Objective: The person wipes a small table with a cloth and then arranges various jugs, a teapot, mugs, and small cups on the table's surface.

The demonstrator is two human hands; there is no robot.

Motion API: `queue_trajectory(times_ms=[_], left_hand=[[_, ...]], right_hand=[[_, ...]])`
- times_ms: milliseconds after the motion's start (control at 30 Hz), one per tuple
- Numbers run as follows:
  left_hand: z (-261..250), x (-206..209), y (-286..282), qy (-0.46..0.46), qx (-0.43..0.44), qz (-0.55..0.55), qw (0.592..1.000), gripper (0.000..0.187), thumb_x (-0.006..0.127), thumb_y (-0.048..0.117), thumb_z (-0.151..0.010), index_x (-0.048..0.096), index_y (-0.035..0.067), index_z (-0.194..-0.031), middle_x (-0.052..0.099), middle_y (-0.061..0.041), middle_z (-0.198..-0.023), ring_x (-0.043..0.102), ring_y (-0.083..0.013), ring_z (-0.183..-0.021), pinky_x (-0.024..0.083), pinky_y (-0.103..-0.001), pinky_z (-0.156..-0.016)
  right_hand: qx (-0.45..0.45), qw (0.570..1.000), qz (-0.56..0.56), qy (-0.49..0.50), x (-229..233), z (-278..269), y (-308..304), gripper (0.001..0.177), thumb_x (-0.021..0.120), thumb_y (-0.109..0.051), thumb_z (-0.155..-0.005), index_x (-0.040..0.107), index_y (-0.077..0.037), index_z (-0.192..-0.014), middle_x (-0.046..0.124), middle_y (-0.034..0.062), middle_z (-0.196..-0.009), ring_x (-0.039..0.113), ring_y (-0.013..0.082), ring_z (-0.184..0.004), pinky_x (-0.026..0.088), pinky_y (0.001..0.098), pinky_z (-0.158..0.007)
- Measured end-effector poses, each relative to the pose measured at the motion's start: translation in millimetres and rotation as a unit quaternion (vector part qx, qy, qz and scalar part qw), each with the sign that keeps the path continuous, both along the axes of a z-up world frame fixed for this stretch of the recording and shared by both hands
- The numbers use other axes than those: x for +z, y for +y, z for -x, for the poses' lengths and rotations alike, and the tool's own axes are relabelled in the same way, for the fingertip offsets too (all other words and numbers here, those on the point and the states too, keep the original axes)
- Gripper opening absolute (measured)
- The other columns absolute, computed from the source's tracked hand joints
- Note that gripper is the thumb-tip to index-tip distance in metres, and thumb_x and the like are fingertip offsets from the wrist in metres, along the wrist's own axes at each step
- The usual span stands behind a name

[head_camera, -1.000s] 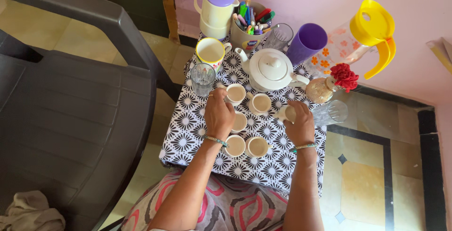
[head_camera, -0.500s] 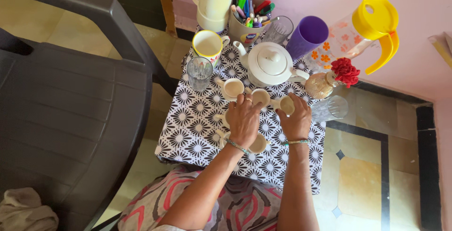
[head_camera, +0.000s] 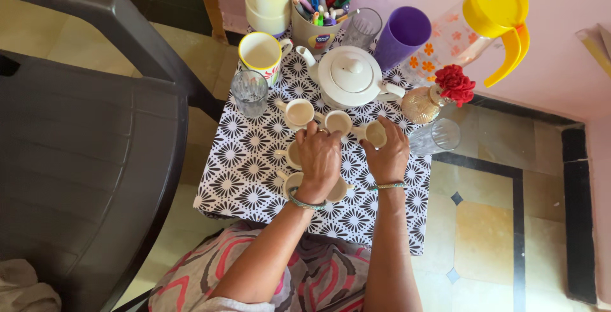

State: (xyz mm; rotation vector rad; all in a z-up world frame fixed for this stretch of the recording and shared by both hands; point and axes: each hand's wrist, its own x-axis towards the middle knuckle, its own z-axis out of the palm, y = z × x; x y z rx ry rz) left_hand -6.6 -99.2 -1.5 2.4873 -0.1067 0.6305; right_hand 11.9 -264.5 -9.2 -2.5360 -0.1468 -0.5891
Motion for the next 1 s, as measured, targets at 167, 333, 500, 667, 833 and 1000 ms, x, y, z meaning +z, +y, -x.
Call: queue_trajectory(times_ms=[167,333,500,667,833,1000], left_hand=[[0.3,2.5,0.8,-0.021,0.004,0.017,1.000,0.006,0.075,0.011,-0.082,0.079,0.011,-0.086,0.070,-0.007,-0.071,0.057,-0.0237,-0.088,0.039,-0.041,-0.084],[1.4,1.8,-1.3,-0.011,-0.002,0.020,1.000,0.003,0.076,0.013,-0.083,0.079,0.011,-0.084,0.070,-0.007,-0.069,0.058,-0.0238,-0.087,0.039,-0.042,-0.083],[2.1,1.9,-0.3,0.001,-0.010,0.024,1.000,0.005,0.075,0.014,-0.085,0.079,0.012,-0.087,0.071,-0.007,-0.069,0.058,-0.0244,-0.086,0.039,-0.043,-0.082],[2.2,0.4,1.2,0.000,-0.014,0.025,1.000,0.007,0.074,0.015,-0.086,0.079,0.013,-0.089,0.070,-0.008,-0.067,0.058,-0.0257,-0.086,0.040,-0.043,-0.083],[2.6,13.6,5.9,-0.020,-0.015,0.055,0.998,0.011,0.073,0.015,-0.085,0.080,0.012,-0.093,0.068,-0.009,-0.066,0.058,-0.0277,-0.083,0.041,-0.045,-0.077],[-12.3,30.8,42.7,0.082,0.012,0.134,0.988,0.011,0.072,0.018,-0.086,0.077,0.011,-0.079,0.074,-0.009,-0.072,0.067,-0.0320,-0.075,0.051,-0.046,-0.068]], right_hand=[[0.001,1.000,0.003,-0.007,3.4,-0.8,1.1,0.067,0.091,-0.010,-0.065,0.065,-0.004,-0.126,0.070,0.0172,-0.121,0.065,0.0387,-0.111,0.049,0.0488,-0.099],[-0.006,1.000,-0.005,0.002,3.0,0.7,3.3,0.065,0.090,-0.009,-0.067,0.064,-0.005,-0.127,0.070,0.0165,-0.123,0.065,0.0379,-0.114,0.048,0.0478,-0.101],[-0.006,1.000,0.006,0.001,-5.1,-0.7,3.3,0.065,0.089,-0.008,-0.069,0.064,-0.005,-0.128,0.068,0.0182,-0.127,0.062,0.0376,-0.120,0.044,0.0484,-0.105],[-0.006,1.000,0.012,0.000,-9.9,-1.0,3.5,0.065,0.088,-0.008,-0.070,0.063,-0.005,-0.130,0.067,0.0185,-0.130,0.061,0.0365,-0.124,0.043,0.0486,-0.107],[-0.020,0.999,0.045,-0.020,12.4,4.5,7.2,0.072,0.090,-0.011,-0.065,0.062,-0.001,-0.130,0.061,0.0270,-0.131,0.056,0.0429,-0.122,0.041,0.0506,-0.103],[-0.002,0.967,-0.010,0.254,58.5,21.9,-2.1,0.067,0.089,-0.032,-0.071,0.062,-0.011,-0.129,0.070,0.0109,-0.128,0.068,0.0268,-0.118,0.054,0.0412,-0.103]])
